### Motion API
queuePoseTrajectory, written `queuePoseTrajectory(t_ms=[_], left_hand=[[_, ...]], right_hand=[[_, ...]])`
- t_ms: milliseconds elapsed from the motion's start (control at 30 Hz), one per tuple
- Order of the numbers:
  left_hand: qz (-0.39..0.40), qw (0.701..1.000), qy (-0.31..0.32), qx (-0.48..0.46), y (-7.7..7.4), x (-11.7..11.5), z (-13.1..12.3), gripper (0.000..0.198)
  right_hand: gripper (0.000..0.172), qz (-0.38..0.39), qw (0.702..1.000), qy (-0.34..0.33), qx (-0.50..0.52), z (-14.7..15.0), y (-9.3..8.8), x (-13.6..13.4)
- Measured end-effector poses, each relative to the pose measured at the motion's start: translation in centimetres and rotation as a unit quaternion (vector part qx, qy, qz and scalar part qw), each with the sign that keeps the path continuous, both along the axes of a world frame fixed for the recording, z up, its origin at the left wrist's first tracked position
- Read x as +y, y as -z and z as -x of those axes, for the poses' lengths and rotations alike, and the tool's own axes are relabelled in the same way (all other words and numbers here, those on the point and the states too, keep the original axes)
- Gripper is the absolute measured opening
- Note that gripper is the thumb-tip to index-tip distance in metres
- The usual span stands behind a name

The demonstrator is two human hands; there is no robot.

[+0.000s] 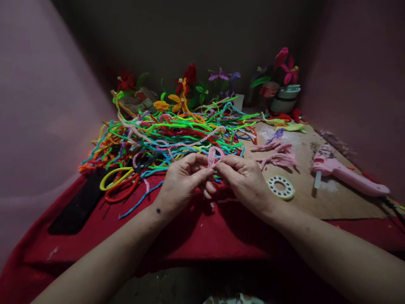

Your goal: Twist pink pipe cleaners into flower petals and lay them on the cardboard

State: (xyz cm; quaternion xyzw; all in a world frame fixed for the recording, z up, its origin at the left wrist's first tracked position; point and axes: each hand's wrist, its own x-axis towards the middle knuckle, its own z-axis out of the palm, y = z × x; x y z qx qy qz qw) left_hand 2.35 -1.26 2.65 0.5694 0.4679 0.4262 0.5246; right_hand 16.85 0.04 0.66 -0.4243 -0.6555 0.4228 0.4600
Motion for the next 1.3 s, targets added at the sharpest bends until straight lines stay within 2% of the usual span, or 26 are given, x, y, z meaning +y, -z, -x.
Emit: queuePoseTrajectory(t_ms=[233,400,533,667,767,1033,1167,1300], left_hand=[[0.028,0.997,-0.009,-0.065,0.3,0.3,0.1,0.019],[0.066,0.993,0.005,-0.094,0.8,0.7,0.3,0.016],[0.064,0.995,-0.01,-0.071,0.6,0.6,0.3,0.013],[0.089,0.995,0.026,-0.028,0.3,0.3,0.2,0.014],[0.107,0.993,0.057,-0.011,0.3,0.3,0.3,0.015],[0.128,0.989,0.078,0.007,0.2,0.6,0.7,0.017],[0.143,0.986,0.089,0.009,0.2,0.7,0.9,0.016],[0.143,0.981,0.099,0.082,-0.4,0.7,1.0,0.017]], right_hand=[[0.024,0.042,0.998,-0.017,0.041,0.0,-0.2,0.1],[0.027,0.02,0.999,-0.012,0.033,0.1,-0.3,0.2],[0.019,0.084,0.991,-0.008,0.106,-0.1,-0.4,0.9],[0.026,0.155,0.961,-0.067,0.219,-0.5,-0.2,1.9],[0.027,0.167,0.957,-0.069,0.226,-0.6,0.0,2.2],[0.025,0.169,0.953,-0.018,0.252,-0.7,0.0,2.0],[0.025,0.184,0.951,-0.014,0.249,-0.6,-0.2,1.9],[0.027,0.181,0.955,0.005,0.236,-0.5,-0.2,1.8]])
